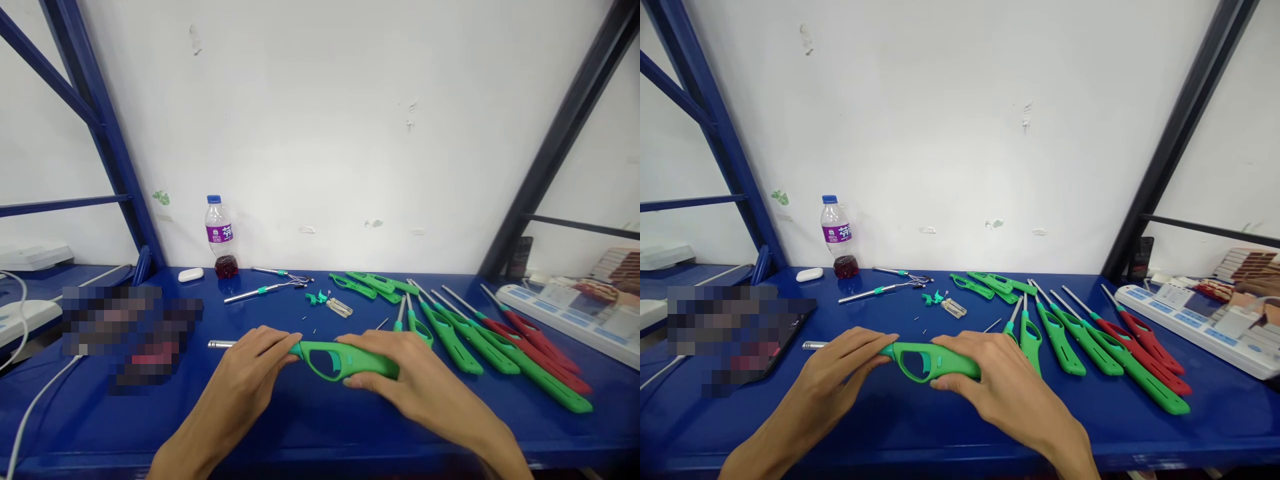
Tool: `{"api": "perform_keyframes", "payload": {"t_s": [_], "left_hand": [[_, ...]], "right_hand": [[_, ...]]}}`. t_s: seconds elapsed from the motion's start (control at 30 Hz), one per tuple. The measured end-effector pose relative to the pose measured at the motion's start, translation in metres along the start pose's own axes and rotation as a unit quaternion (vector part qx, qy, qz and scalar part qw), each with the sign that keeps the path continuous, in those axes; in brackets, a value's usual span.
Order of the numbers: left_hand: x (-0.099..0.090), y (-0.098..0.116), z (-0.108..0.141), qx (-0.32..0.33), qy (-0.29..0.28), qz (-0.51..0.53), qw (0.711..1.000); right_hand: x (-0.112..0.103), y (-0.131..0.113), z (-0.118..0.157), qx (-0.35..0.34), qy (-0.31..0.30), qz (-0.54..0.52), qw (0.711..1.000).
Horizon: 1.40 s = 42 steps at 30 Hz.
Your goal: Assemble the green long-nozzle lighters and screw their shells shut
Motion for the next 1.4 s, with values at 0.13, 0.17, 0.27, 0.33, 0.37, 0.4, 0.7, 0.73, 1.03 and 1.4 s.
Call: {"api": "perform_keyframes", "payload": {"t_s": [0.13,0.17,0.27,0.33,0.37,0.4,0.7,0.73,1.03,1.4], "left_hand": [[0.002,0.004,0.000,0.025,0.018,-0.017,0.999],[0.003,0.006,0.000,0.035,0.027,-0.029,0.999],[0.006,0.009,0.001,0.049,0.040,-0.058,0.996],[0.008,0.011,0.002,0.049,0.038,-0.058,0.996],[0.008,0.013,0.003,0.049,0.036,-0.053,0.997],[0.008,0.014,0.003,0.048,0.032,-0.045,0.997],[-0.005,0.007,0.002,0.011,-0.001,0.038,0.999],[-0.005,0.005,0.002,0.010,0.000,0.036,0.999],[0.020,-0.006,0.003,-0.021,-0.097,0.020,0.995],[0.008,-0.062,0.026,-0.174,-0.228,0.040,0.957]], "right_hand": [[0.002,0.004,-0.003,0.003,-0.016,-0.025,1.000],[0.003,0.005,-0.004,0.003,-0.024,-0.035,0.999],[0.003,0.005,-0.006,-0.002,-0.035,-0.056,0.998],[0.002,0.003,-0.005,-0.011,-0.035,-0.057,0.998],[0.001,0.003,-0.003,-0.014,-0.034,-0.052,0.998],[0.000,0.002,-0.001,-0.016,-0.032,-0.046,0.998],[0.002,-0.006,0.002,-0.044,0.003,-0.009,0.999],[0.002,-0.007,0.001,-0.048,0.004,-0.005,0.999],[0.013,-0.005,-0.010,-0.020,-0.023,-0.030,0.999],[-0.045,0.068,-0.002,0.072,0.141,0.039,0.987]]}}
Point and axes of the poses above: each hand's wrist, its own z-axis away from the middle knuckle, its own x-axis out of the palm, y = z × x, the point moved 7 cm from there along -z, towards the middle knuckle, and after that the axes turned 6 degrees about -y, right-handed, at the moved point
